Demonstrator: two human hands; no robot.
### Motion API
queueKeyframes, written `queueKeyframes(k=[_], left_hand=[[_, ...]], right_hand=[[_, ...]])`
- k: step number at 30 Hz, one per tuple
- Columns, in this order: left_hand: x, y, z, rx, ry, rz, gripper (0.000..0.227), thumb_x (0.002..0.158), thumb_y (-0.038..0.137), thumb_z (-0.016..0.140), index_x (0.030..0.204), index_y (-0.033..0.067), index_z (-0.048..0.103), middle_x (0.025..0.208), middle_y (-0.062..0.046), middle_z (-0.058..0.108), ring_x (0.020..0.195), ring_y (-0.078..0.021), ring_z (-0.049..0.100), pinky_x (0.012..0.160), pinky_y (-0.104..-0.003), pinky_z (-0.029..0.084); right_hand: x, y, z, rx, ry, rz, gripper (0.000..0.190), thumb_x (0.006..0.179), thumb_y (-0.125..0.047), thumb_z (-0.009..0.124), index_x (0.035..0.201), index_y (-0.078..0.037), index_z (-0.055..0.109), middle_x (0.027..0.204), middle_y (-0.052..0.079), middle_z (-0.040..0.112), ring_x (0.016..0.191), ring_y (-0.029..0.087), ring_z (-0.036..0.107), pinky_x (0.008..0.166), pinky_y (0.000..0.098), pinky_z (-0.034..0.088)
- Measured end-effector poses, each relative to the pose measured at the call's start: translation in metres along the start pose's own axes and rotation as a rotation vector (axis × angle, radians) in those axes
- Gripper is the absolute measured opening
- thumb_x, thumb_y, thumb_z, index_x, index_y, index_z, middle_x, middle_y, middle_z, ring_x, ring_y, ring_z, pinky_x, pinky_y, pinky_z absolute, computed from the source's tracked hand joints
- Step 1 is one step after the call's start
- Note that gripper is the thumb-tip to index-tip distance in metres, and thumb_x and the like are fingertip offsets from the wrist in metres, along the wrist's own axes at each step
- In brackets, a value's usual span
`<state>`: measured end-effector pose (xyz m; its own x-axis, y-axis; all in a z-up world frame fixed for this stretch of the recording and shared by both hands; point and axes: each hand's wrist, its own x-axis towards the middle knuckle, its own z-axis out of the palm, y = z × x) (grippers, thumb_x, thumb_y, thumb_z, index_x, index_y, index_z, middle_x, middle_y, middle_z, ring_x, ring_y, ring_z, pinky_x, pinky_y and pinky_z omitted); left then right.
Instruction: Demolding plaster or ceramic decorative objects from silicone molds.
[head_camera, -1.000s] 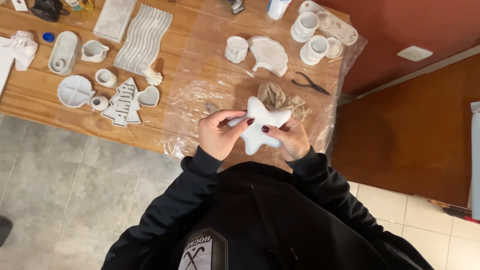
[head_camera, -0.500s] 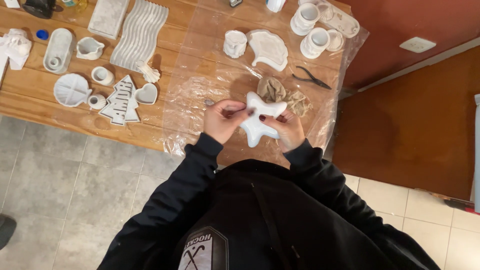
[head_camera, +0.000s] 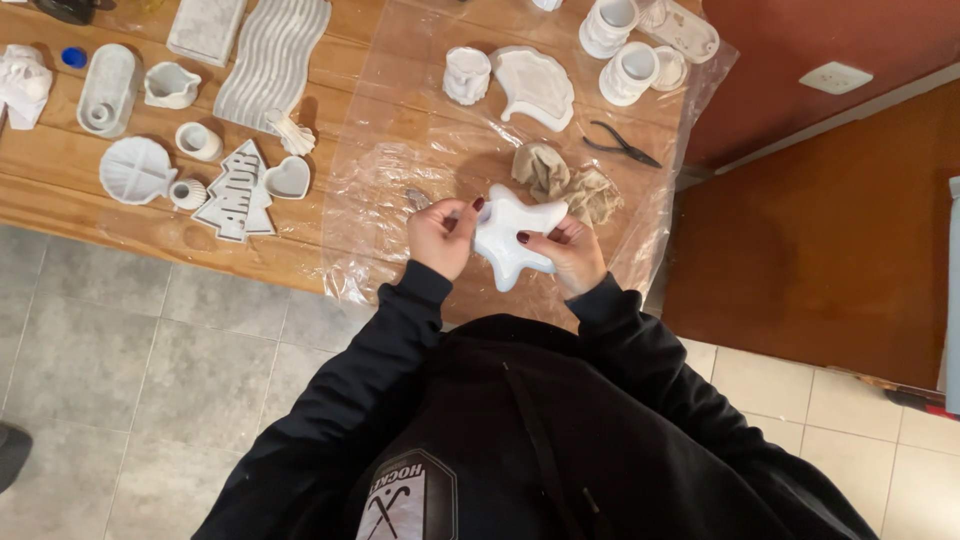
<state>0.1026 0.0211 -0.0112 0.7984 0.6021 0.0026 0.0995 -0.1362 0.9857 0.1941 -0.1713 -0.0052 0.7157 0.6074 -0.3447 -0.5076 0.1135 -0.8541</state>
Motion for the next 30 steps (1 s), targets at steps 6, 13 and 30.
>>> queueKeyframes(k=[6,13,30], left_hand=[[-0.001,-0.035,0.002,-0.238,-0.086,-0.089,0.023,0.098,0.019,0.077,0.091,-0.0032,0.078,0.072,-0.003,0.071,0.061,-0.0052,0.059,0.054,-0.023,0.045],[-0.001,0.031,-0.013,-0.344,-0.219,0.083,0.060,0.076,0.008,0.086,0.126,-0.0007,0.055,0.115,-0.006,0.069,0.100,-0.0103,0.071,0.085,-0.026,0.061],[-0.014,0.033,-0.014,-0.121,-0.217,0.279,0.033,0.099,0.002,0.065,0.131,0.0009,0.060,0.110,-0.015,0.076,0.100,-0.0177,0.077,0.078,-0.026,0.061]], right_hand=[[-0.004,-0.003,0.001,0.029,-0.024,-0.010,0.030,0.086,0.004,0.076,0.115,0.001,0.068,0.106,0.011,0.076,0.095,0.018,0.075,0.086,0.0329,0.061],[-0.009,-0.001,-0.001,-0.066,-0.081,-0.058,0.030,0.088,0.004,0.076,0.116,0.003,0.068,0.107,0.011,0.076,0.096,0.016,0.074,0.086,0.0316,0.060],[-0.011,0.002,0.008,-0.177,-0.075,-0.148,0.032,0.089,0.001,0.078,0.117,0.002,0.062,0.107,0.009,0.075,0.095,0.014,0.073,0.084,0.0299,0.059]])
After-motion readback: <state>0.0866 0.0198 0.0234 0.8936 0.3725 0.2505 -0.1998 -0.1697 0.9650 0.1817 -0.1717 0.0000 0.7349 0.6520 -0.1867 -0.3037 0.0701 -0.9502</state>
